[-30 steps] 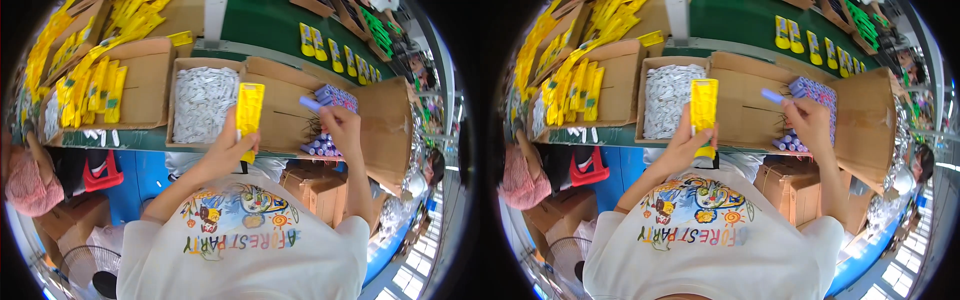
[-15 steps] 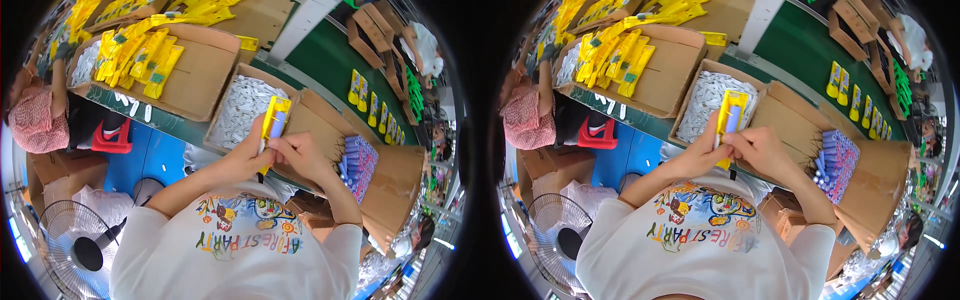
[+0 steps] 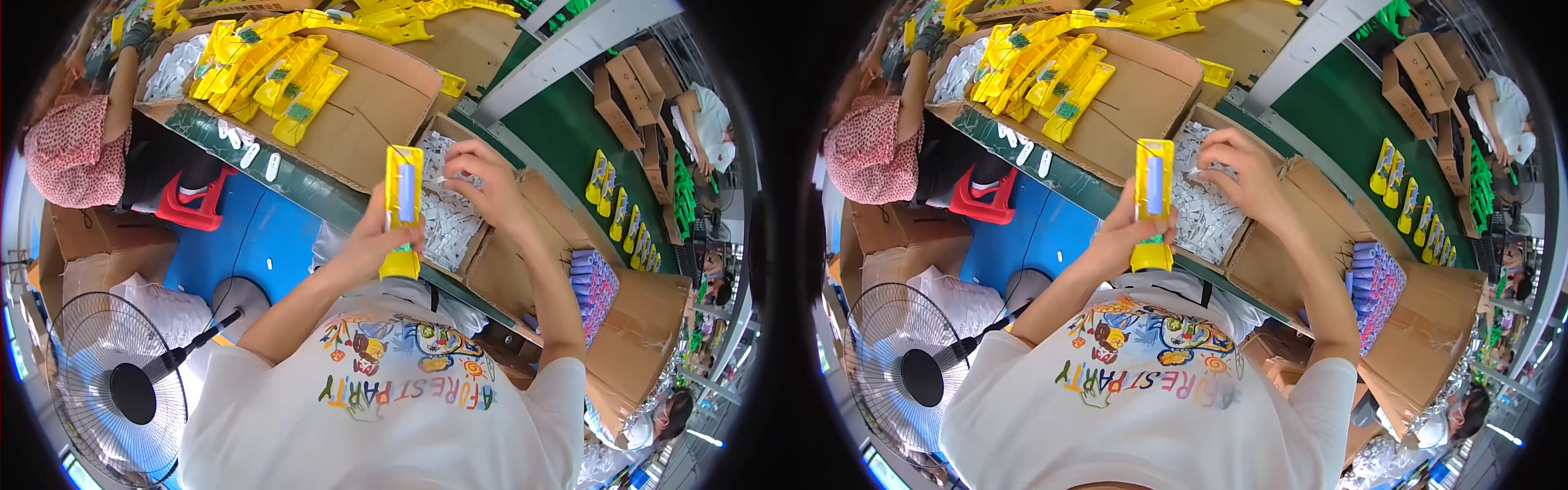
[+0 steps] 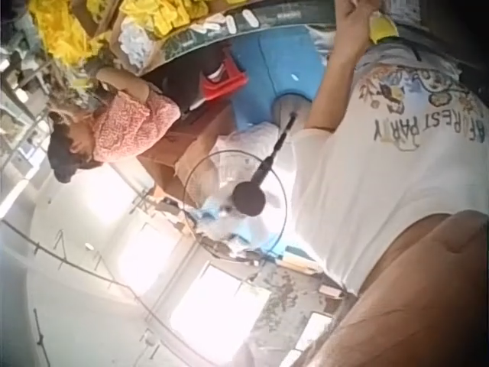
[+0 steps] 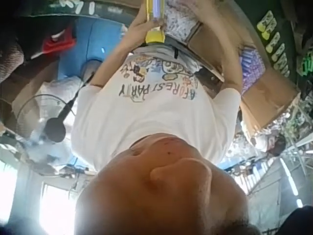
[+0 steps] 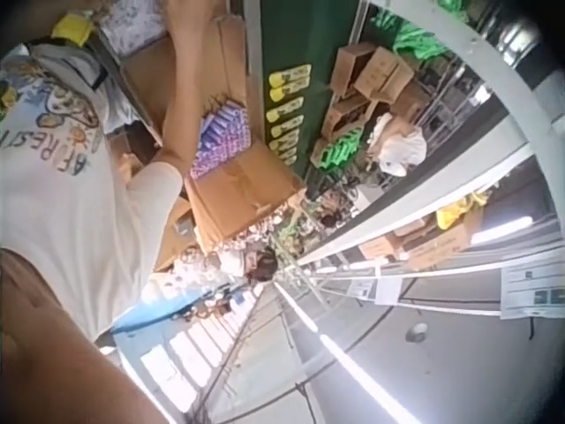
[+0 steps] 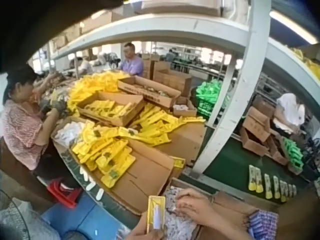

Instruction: Assembling internal components into a plastic housing for a light fixture on a factory line.

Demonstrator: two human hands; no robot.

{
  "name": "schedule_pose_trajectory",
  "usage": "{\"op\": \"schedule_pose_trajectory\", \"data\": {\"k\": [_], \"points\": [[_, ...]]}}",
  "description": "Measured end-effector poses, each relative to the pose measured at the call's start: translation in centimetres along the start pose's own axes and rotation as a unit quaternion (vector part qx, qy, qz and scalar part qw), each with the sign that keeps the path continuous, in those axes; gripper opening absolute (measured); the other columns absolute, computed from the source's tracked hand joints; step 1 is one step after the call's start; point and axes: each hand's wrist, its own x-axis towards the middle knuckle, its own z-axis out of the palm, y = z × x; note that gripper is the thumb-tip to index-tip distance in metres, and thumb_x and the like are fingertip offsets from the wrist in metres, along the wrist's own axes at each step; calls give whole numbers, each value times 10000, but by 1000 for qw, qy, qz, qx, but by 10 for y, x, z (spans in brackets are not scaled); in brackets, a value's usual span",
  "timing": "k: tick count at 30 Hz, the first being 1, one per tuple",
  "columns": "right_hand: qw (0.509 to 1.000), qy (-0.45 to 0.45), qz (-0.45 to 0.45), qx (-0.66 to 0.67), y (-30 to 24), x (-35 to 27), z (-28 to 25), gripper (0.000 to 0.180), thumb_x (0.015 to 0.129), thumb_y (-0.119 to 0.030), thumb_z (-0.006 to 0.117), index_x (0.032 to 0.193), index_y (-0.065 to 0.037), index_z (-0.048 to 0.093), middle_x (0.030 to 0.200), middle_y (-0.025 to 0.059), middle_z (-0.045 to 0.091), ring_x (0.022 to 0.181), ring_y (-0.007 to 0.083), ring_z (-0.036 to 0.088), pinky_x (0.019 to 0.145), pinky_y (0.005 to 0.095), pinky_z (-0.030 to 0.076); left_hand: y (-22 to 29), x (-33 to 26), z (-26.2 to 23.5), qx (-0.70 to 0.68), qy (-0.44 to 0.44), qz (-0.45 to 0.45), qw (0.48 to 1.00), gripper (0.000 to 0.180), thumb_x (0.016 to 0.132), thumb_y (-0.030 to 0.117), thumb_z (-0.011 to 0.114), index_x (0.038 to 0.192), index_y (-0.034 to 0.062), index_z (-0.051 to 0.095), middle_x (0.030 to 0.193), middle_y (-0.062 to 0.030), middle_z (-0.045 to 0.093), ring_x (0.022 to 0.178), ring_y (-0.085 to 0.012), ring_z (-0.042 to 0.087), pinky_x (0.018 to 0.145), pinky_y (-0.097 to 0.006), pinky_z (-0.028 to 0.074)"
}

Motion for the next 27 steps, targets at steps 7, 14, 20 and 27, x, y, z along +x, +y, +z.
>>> {"op": "schedule_pose_trajectory", "data": {"k": [7, 14, 20, 27], "points": [[970, 29, 105, 219, -32, -9, -10, 162, 832, -55, 668, 967, -34, 581, 1013, 50, 547, 952, 129, 523, 813, 264, 436, 3, 2, 20, -27, -34, -71, 997, 516, 913, 143, 507, 1356, 143, 241, 901, -93, 537, 711, -180, 571, 657, -331, 508], [981, 152, 87, 83, -37, -6, 11, 122, 848, -98, 674, 937, -44, 610, 1026, 38, 567, 973, 116, 521, 824, 272, 429, 1, 3, 26, 109, -52, -14, 993, 373, 1000, 290, 446, 1284, 112, 282, 857, -72, 530, 657, -147, 565, 610, -294, 496], [957, 241, 161, 4, -36, -15, 17, 101, 842, -131, 700, 836, -49, 641, 1078, 43, 587, 1003, 123, 522, 889, 272, 406, 2, 6, 29, 165, -19, 11, 986, 367, 995, 255, 464, 1267, 85, 285, 844, -69, 518, 670, -128, 557, 609, -273, 481], [850, 279, 315, 316, -51, -23, 20, 136, 840, -126, 702, 921, -43, 631, 1153, 55, 567, 1056, 122, 513, 946, 284, 385, 2, 7, 34, 298, -5, -5, 955, 448, 979, 263, 495, 1315, 87, 255, 843, -60, 508, 612, -118, 545, 536, -276, 459]]}}
